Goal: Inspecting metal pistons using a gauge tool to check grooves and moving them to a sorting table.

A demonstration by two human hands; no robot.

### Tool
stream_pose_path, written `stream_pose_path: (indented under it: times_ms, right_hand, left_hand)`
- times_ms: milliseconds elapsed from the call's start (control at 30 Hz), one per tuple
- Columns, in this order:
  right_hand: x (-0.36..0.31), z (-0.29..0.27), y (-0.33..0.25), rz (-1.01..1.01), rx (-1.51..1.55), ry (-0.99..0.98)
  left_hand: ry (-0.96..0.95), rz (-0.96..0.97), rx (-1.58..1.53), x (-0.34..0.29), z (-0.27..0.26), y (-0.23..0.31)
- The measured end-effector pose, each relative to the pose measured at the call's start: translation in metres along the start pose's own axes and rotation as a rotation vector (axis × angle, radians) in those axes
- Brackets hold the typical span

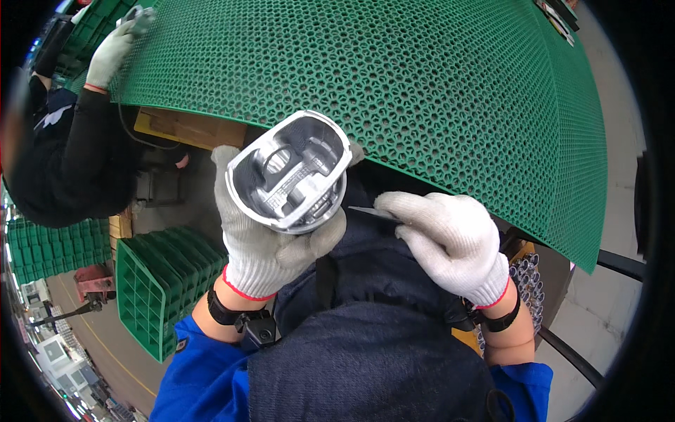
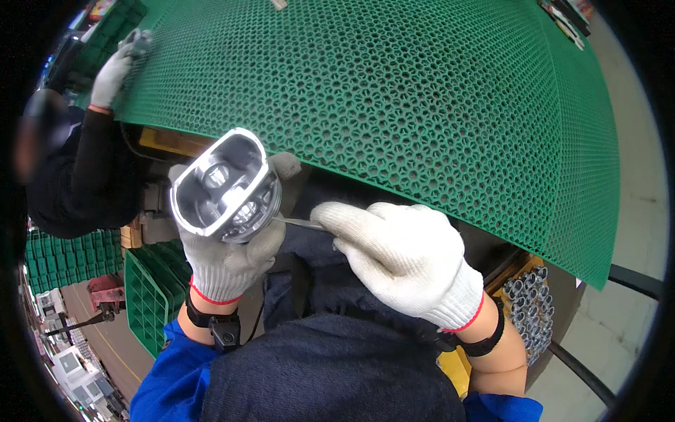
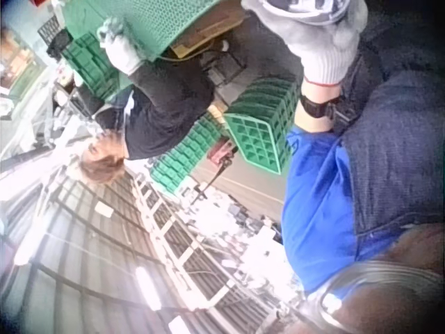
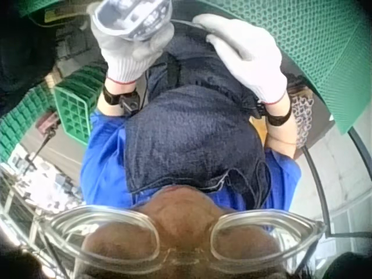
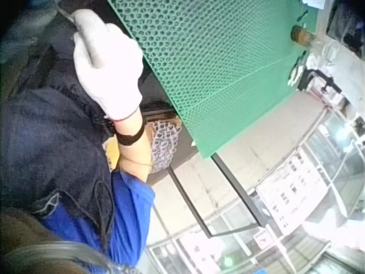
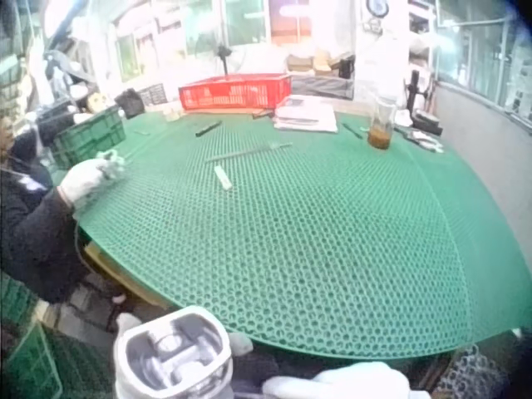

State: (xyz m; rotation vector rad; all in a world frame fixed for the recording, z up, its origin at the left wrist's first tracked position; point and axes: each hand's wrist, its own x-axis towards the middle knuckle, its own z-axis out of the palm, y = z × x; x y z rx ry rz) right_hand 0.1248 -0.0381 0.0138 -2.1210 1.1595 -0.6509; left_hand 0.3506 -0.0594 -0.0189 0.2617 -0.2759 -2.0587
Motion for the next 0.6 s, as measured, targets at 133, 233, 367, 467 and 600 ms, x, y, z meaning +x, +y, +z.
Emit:
stream_pose_path:
  times_ms: [133, 233, 367, 467, 600]
  right_hand:
    - [0.006, 0.014, 0.001, -0.023, -0.061, 0.131]
    - [0.004, 0.015, 0.001, -0.037, -0.033, 0.064]
    - [-0.003, 0.0, 0.001, -0.071, 0.019, 0.022]
    - [-0.009, -0.014, 0.006, -0.091, 0.03, 0.133]
    - [0.002, -0.029, -0.004, -0.105, -0.218, -0.055]
  left_hand:
    - [-0.153, 0.11, 0.181, 0.003, 0.003, 0.0]
    - [-0.024, 0.177, 0.159, 0.001, 0.018, -0.004]
    - [0.167, 0.535, 0.765, 0.008, 0.011, -0.003]
    - [0.044, 0.537, 0.957, 0.005, 0.014, 0.004]
    - [-0.257, 0.67, 1.33, 0.007, 0.004, 0.02]
